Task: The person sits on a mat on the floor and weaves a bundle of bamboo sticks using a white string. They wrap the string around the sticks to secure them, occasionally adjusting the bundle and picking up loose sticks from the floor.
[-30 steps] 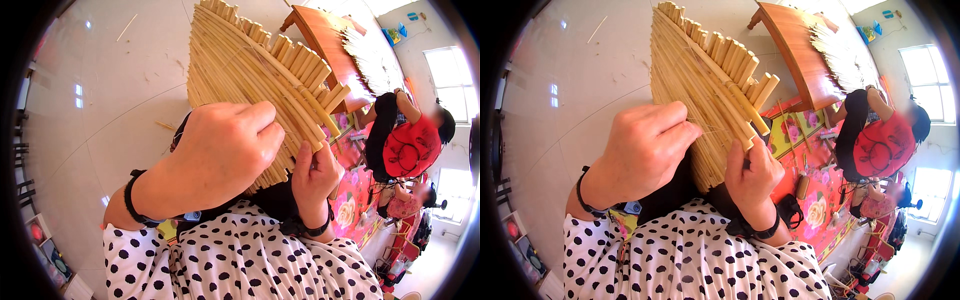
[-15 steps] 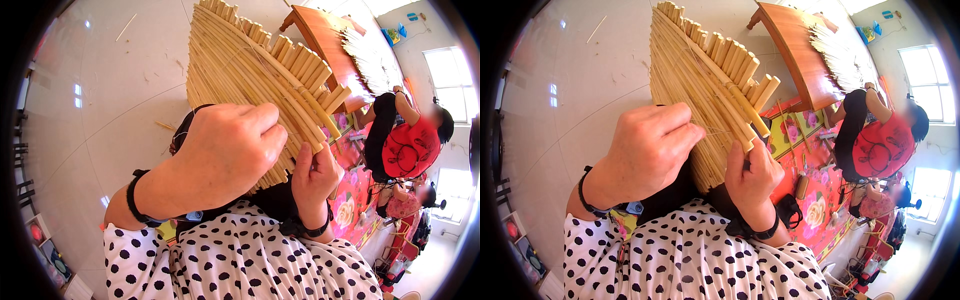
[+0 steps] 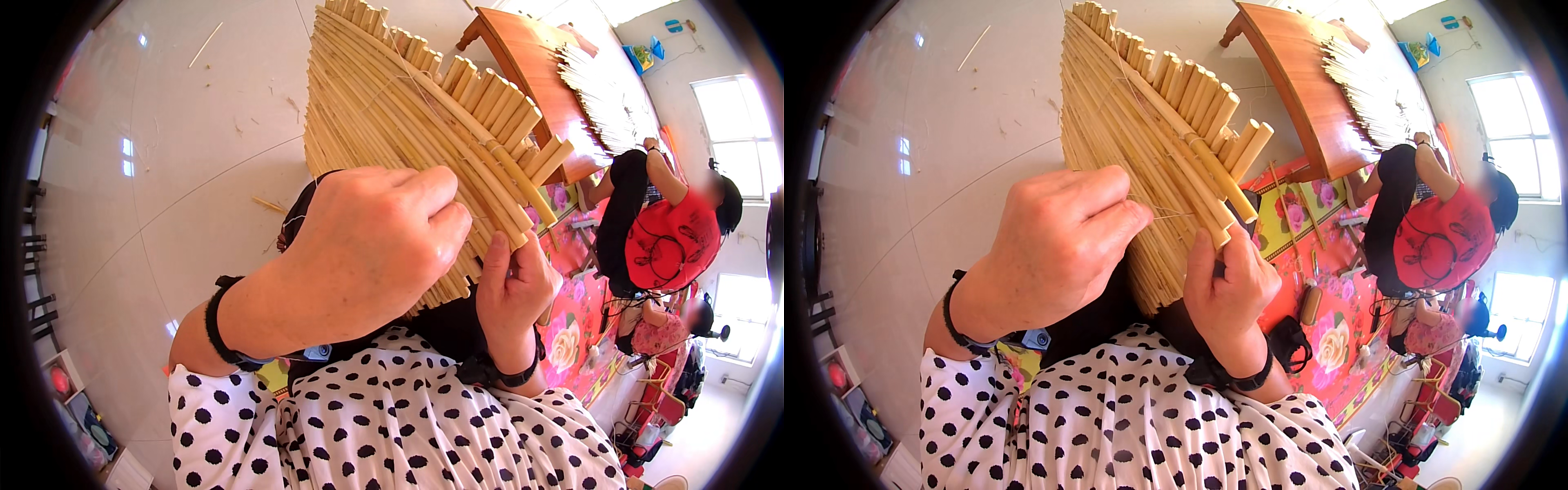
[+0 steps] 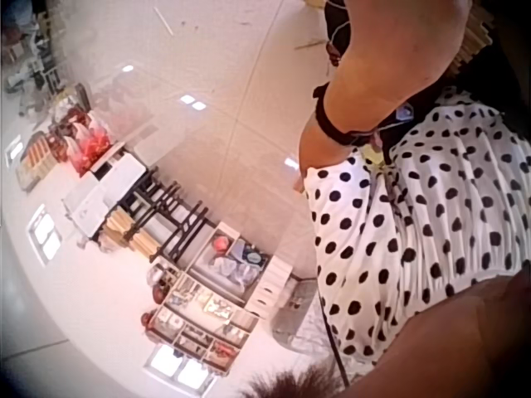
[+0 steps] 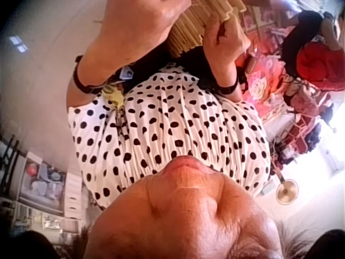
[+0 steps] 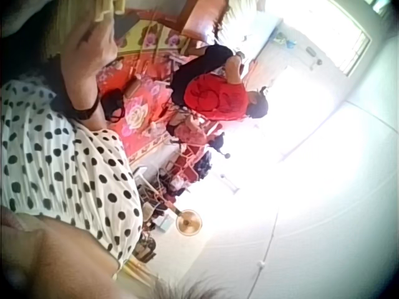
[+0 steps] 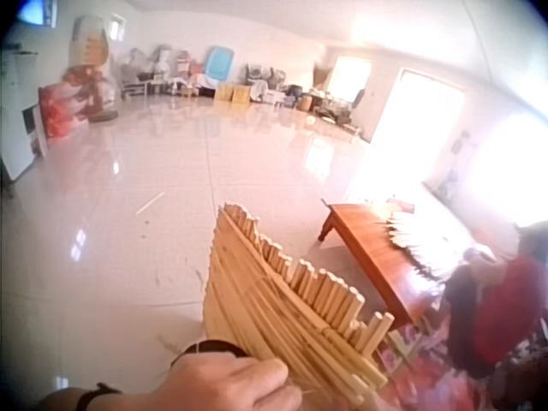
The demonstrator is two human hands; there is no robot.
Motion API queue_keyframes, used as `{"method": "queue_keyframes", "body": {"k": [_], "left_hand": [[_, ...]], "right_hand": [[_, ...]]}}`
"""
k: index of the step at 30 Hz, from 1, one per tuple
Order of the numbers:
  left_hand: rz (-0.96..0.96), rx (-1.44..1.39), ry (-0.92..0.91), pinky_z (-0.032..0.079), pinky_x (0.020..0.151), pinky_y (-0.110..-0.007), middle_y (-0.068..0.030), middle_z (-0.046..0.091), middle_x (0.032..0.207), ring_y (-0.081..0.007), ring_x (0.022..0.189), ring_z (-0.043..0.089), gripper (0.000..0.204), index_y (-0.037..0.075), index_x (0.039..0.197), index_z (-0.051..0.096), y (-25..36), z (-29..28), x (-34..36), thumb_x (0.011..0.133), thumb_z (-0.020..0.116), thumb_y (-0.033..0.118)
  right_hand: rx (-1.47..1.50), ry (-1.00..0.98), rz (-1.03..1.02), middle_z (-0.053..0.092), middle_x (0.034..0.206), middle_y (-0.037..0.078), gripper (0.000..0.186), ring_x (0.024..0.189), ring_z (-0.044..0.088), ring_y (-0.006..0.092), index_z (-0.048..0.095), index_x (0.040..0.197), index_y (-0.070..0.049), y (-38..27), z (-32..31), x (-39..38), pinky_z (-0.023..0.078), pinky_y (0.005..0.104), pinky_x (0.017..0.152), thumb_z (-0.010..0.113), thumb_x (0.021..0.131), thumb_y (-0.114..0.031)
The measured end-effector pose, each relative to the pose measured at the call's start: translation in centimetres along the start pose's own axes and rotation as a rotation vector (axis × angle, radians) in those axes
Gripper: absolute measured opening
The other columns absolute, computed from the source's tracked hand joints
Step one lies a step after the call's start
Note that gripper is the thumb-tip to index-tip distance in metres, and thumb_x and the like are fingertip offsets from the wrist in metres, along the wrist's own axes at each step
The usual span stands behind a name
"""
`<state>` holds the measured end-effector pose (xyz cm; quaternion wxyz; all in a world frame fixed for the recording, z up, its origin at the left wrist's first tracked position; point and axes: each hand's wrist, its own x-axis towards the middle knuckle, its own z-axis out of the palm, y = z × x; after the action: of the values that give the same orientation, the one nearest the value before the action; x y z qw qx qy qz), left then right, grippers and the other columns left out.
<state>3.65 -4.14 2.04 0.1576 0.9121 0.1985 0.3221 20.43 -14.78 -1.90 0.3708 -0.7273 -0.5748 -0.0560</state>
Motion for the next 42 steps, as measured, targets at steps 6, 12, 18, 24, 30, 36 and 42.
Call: {"method": "queue_keyframes", "body": {"k": [6, 12, 18, 24, 30, 36, 42], "left_hand": [[0.001, -0.002, 0.017, 0.043, 0.048, -0.033, -0.0053, 0.046, 0.069, -0.0216, 0.055, 0.052, 0.013, 0.002, 0.080, 0.064, 0.0, 0.1, -0.1, 0.067, 0.067, 0.000], [-0.001, -0.002, 0.010, 0.042, 0.048, -0.033, -0.0055, 0.046, 0.068, -0.0218, 0.055, 0.052, 0.012, 0.002, 0.078, 0.063, 0.0, 0.0, 0.0, 0.067, 0.067, 0.000], [0.005, -0.005, -0.006, 0.042, 0.049, -0.034, -0.0066, 0.046, 0.068, -0.0228, 0.056, 0.052, 0.011, 0.001, 0.077, 0.061, 0.1, 0.0, 0.0, 0.067, 0.066, -0.001], [-0.014, 0.007, -0.050, 0.040, 0.049, -0.034, -0.0074, 0.045, 0.068, -0.0238, 0.057, 0.051, 0.010, 0.000, 0.076, 0.060, 0.6, -0.5, 0.2, 0.068, 0.065, -0.002], [-0.045, 0.071, -0.059, 0.038, 0.047, -0.035, -0.0075, 0.044, 0.067, -0.0243, 0.054, 0.049, 0.012, 0.001, 0.076, 0.060, 1.4, -1.7, -0.3, 0.068, 0.067, -0.004], [-0.173, 0.026, -0.076, 0.040, 0.046, -0.033, -0.0074, 0.049, 0.067, -0.0233, 0.053, 0.052, 0.014, 0.002, 0.079, 0.060, 1.8, -2.5, -1.2, 0.070, 0.068, -0.006], [-0.289, 0.041, -0.177, 0.042, 0.047, -0.032, -0.0076, 0.056, 0.063, -0.0238, 0.051, 0.055, 0.012, 0.004, 0.080, 0.060, 1.7, -3.0, -2.6, 0.075, 0.069, -0.002]], "right_hand": [[-0.003, 0.003, -0.005, 0.049, 0.052, 0.008, 0.016, 0.040, 0.050, 0.0202, 0.063, 0.092, 0.002, 0.0, 0.1, 0.0, 0.039, 0.0295, 0.041, 0.068, 0.080, -0.007], [-0.014, 0.001, -0.009, 0.048, 0.051, 0.008, 0.016, 0.040, 0.050, 0.0208, 0.063, 0.091, 0.002, 0.0, 0.0, 0.1, 0.039, 0.0301, 0.041, 0.068, 0.080, -0.008], [-0.020, -0.001, 0.001, 0.047, 0.051, 0.007, 0.017, 0.040, 0.050, 0.0212, 0.062, 0.092, 0.003, -0.2, 0.0, -0.1, 0.039, 0.0309, 0.040, 0.067, 0.080, -0.008], [-0.008, -0.007, -0.076, 0.048, 0.053, 0.008, 0.021, 0.042, 0.051, 0.0236, 0.059, 0.096, 0.007, -0.6, 0.3, -0.1, 0.039, 0.0330, 0.041, 0.066, 0.081, -0.006], [0.041, -0.023, -0.178, 0.056, 0.069, 0.012, 0.023, 0.055, 0.058, 0.0247, 0.056, 0.098, 0.007, -2.5, 0.3, 0.3, 0.045, 0.0310, 0.050, 0.065, 0.079, -0.003], [0.276, 0.021, -0.186, 0.063, 0.078, 0.012, 0.031, 0.060, 0.061, 0.0239, 0.058, 0.104, 0.006, -2.4, 1.1, 0.2, 0.049, 0.0293, 0.054, 0.068, 0.076, -0.003], [0.624, -0.062, -0.142, 0.064, 0.095, 0.018, 0.043, 0.073, 0.065, 0.0251, 0.063, 0.105, 0.007, -1.0, 1.8, -0.8, 0.054, 0.0302, 0.065, 0.073, 0.065, -0.005]]}}
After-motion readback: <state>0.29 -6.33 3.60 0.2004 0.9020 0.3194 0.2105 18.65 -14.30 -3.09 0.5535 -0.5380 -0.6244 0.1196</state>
